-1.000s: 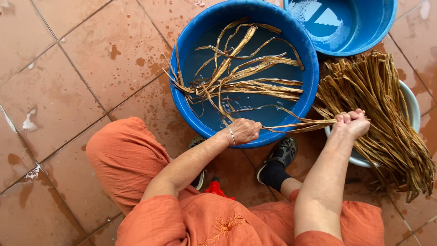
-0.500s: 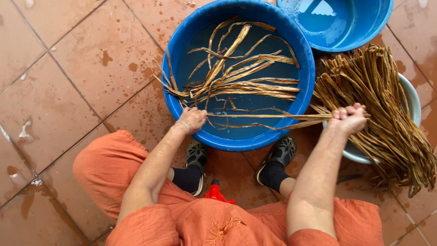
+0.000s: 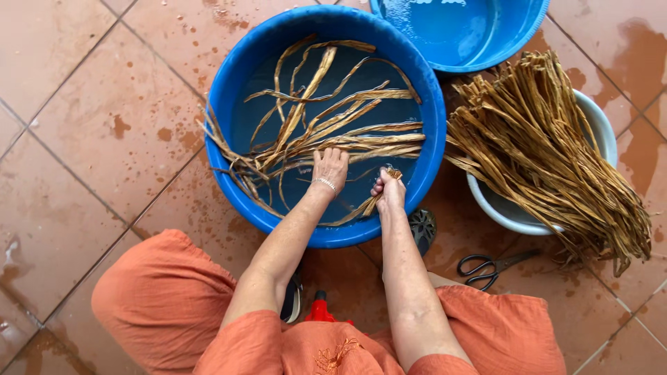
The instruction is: The person sits on a tiled floor and repeatedly submerges long, dried plant strips into a blue basin of water. They agitate the strips by hand to ensure they are fully wetted, then transfer them to a white basin. The process is repeated for multiple bundles of the material.
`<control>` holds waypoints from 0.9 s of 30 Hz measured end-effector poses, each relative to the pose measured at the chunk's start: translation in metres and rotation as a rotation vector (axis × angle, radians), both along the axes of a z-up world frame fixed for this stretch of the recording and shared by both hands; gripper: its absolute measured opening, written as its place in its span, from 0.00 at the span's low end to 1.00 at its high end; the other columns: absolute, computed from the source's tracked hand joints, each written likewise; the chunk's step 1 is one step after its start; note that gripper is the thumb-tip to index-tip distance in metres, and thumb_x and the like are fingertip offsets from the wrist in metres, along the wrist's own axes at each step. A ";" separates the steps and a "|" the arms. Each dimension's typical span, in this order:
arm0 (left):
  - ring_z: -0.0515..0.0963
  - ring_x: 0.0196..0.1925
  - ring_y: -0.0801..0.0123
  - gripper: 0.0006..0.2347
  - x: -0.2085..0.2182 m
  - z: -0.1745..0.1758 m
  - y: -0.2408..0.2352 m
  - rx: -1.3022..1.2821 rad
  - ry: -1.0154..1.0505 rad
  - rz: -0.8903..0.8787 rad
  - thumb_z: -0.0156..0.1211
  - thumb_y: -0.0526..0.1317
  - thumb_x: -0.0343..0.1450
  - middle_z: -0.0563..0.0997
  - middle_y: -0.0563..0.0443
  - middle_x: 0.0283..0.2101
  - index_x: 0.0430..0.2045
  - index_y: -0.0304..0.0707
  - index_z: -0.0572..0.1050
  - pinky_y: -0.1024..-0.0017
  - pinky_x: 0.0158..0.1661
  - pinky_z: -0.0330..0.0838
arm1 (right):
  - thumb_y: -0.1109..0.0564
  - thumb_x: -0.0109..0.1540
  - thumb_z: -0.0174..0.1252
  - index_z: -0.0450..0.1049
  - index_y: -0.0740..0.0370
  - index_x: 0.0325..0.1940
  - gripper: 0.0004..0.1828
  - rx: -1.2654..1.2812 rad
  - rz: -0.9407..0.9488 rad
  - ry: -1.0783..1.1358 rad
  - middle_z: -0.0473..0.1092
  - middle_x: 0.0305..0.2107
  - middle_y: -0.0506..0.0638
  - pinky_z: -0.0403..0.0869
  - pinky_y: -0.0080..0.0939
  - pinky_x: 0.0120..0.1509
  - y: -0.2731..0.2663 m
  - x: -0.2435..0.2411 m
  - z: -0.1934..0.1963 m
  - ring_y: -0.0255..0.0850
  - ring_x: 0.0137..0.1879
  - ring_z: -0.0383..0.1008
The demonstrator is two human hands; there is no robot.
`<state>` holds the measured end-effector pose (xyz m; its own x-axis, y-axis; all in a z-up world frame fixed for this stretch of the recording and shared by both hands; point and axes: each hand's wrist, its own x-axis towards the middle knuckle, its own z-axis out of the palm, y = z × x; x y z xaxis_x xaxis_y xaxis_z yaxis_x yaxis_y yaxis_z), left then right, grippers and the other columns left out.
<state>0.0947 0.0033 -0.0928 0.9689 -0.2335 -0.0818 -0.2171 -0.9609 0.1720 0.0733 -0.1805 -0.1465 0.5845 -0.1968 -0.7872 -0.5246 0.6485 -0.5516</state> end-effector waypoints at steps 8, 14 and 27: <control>0.74 0.53 0.51 0.07 -0.050 -0.004 0.012 -0.140 0.339 -0.003 0.59 0.39 0.65 0.78 0.43 0.43 0.34 0.42 0.78 0.49 0.53 0.63 | 0.62 0.61 0.66 0.70 0.59 0.40 0.10 -0.043 -0.105 -0.067 0.67 0.22 0.45 0.58 0.33 0.21 -0.004 0.016 0.006 0.31 0.19 0.60; 0.79 0.49 0.47 0.11 -0.037 0.015 0.006 -0.615 0.510 0.217 0.55 0.44 0.70 0.81 0.39 0.42 0.41 0.42 0.77 0.53 0.49 0.71 | 0.62 0.56 0.70 0.69 0.57 0.39 0.15 -0.154 0.072 -0.130 0.65 0.20 0.42 0.56 0.34 0.18 0.016 0.003 0.045 0.31 0.16 0.58; 0.81 0.46 0.38 0.15 -0.038 0.022 -0.040 -0.814 0.322 0.383 0.48 0.49 0.74 0.83 0.34 0.42 0.50 0.47 0.74 0.49 0.46 0.74 | 0.51 0.69 0.59 0.78 0.58 0.47 0.10 -0.115 0.282 -0.330 0.75 0.34 0.45 0.61 0.28 0.25 0.018 -0.009 0.109 0.29 0.32 0.67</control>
<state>0.0568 -0.0365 -0.0711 0.9507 -0.0084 -0.3100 0.2614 -0.5162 0.8156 0.0642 -0.1629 -0.0371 0.8438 -0.0685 -0.5322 -0.4564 0.4301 -0.7790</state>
